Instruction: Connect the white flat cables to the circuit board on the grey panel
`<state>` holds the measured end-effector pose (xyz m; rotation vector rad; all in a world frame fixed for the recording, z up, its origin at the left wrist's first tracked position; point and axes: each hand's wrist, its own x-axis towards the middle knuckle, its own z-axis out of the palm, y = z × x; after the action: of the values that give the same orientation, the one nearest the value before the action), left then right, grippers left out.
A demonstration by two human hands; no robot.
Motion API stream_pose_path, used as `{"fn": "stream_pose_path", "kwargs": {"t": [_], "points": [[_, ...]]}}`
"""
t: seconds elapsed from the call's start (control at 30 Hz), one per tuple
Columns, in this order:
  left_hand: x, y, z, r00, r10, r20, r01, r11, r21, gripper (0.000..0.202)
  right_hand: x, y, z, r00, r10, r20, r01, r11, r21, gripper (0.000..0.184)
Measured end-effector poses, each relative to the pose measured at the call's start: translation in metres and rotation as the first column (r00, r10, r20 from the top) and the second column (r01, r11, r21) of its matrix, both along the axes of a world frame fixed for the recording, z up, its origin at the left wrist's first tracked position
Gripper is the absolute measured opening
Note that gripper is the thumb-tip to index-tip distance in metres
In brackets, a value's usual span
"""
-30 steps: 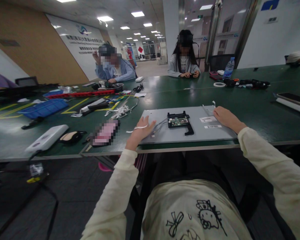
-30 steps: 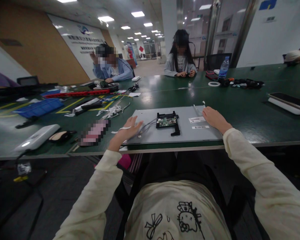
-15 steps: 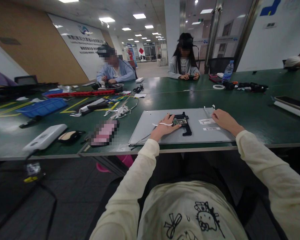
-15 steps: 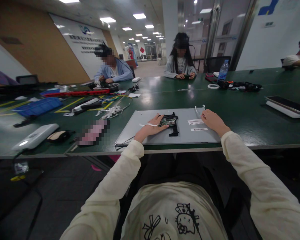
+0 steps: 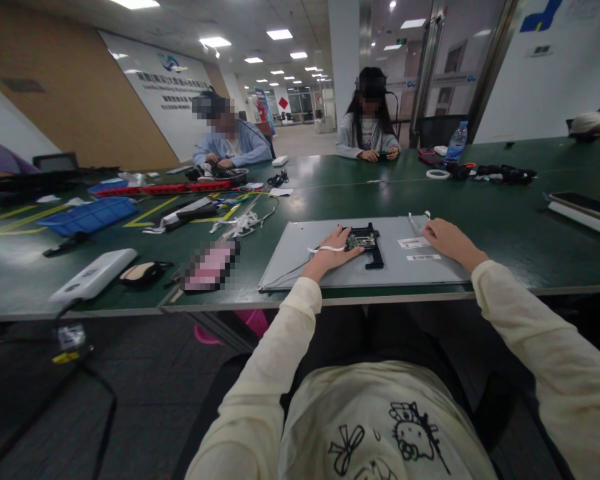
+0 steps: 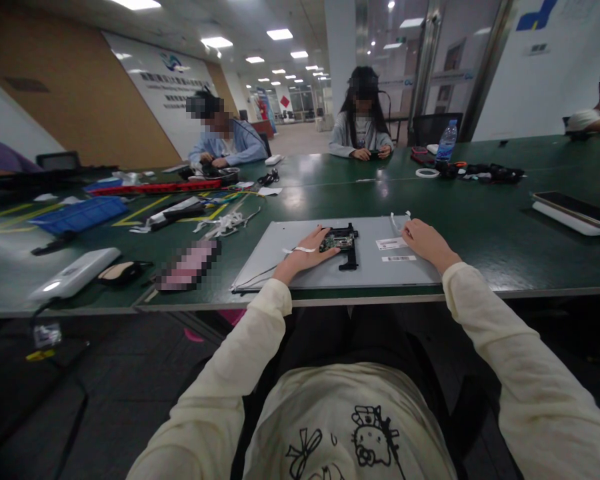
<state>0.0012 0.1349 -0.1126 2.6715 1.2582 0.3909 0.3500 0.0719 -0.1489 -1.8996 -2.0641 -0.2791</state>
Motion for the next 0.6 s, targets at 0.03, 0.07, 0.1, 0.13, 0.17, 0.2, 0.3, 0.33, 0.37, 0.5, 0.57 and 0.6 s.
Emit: {"fn": "stream_pose_path", "kwargs": {"t": [0.03,0.07,0.1,0.13,0.17,0.2,0.3,0.33,0.37,0.5,0.57,0.6], "points": [[0.0,0.0,-0.001,1.0,0.005,0.003,-0.005,1.0,0.014,0.082,0.0,0.0,0.0,1.0,-0.005,0.007,0.005,1.0,-0.006,0.025],[0.0,-0.001,-0.003,1.0,0.011,0.006,-0.011,1.0,0.028,0.082,0.0,0.001,0.0,1.0,-0.009,0.012,0.009,1.0,-0.009,0.026],[0.0,-0.002,-0.004,1.0,0.019,0.009,-0.02,0.999,0.04,0.082,0.001,0.001,0.0,1.0,-0.012,0.015,0.012,1.0,-0.01,0.026],[0.0,-0.003,-0.005,0.999,0.031,0.011,-0.032,0.998,0.049,0.083,0.0,0.001,0.0,1.0,-0.012,0.017,0.012,1.0,-0.009,0.026],[0.0,-0.004,-0.005,0.999,0.048,0.011,-0.049,0.997,0.054,0.085,0.0,0.0,0.001,1.0,-0.011,0.02,0.011,1.0,-0.006,0.027],[0.0,-0.006,-0.006,0.997,0.07,0.013,-0.07,0.996,0.059,0.087,0.0,0.0,0.001,1.0,-0.01,0.026,0.01,1.0,-0.003,0.027],[0.001,-0.013,-0.004,0.988,0.157,0.018,-0.158,0.984,0.077,0.092,-0.003,-0.003,0.003,0.998,0.006,0.056,-0.007,1.0,0.017,0.03],[0.001,-0.015,-0.004,0.983,0.182,0.018,-0.183,0.98,0.082,0.094,-0.004,-0.004,0.003,0.997,0.018,0.07,-0.02,0.999,0.027,0.031],[0.002,-0.017,-0.003,0.979,0.203,0.018,-0.204,0.975,0.085,0.096,-0.005,-0.005,0.004,0.996,0.027,0.084,-0.03,0.999,0.036,0.033],[0.003,-0.024,0.0,0.976,0.216,0.009,-0.216,0.974,0.071,0.099,-0.007,-0.008,0.005,0.992,0.034,0.124,-0.038,0.999,0.028,0.037],[0.002,-0.026,0.001,0.977,0.211,0.002,-0.211,0.976,0.06,0.101,-0.008,-0.01,0.006,0.991,0.03,0.134,-0.032,0.999,0.016,0.038],[0.002,-0.027,0.0,0.977,0.211,-0.001,-0.211,0.976,0.056,0.101,-0.008,-0.012,0.006,0.99,0.029,0.138,-0.031,0.999,0.014,0.038]]}}
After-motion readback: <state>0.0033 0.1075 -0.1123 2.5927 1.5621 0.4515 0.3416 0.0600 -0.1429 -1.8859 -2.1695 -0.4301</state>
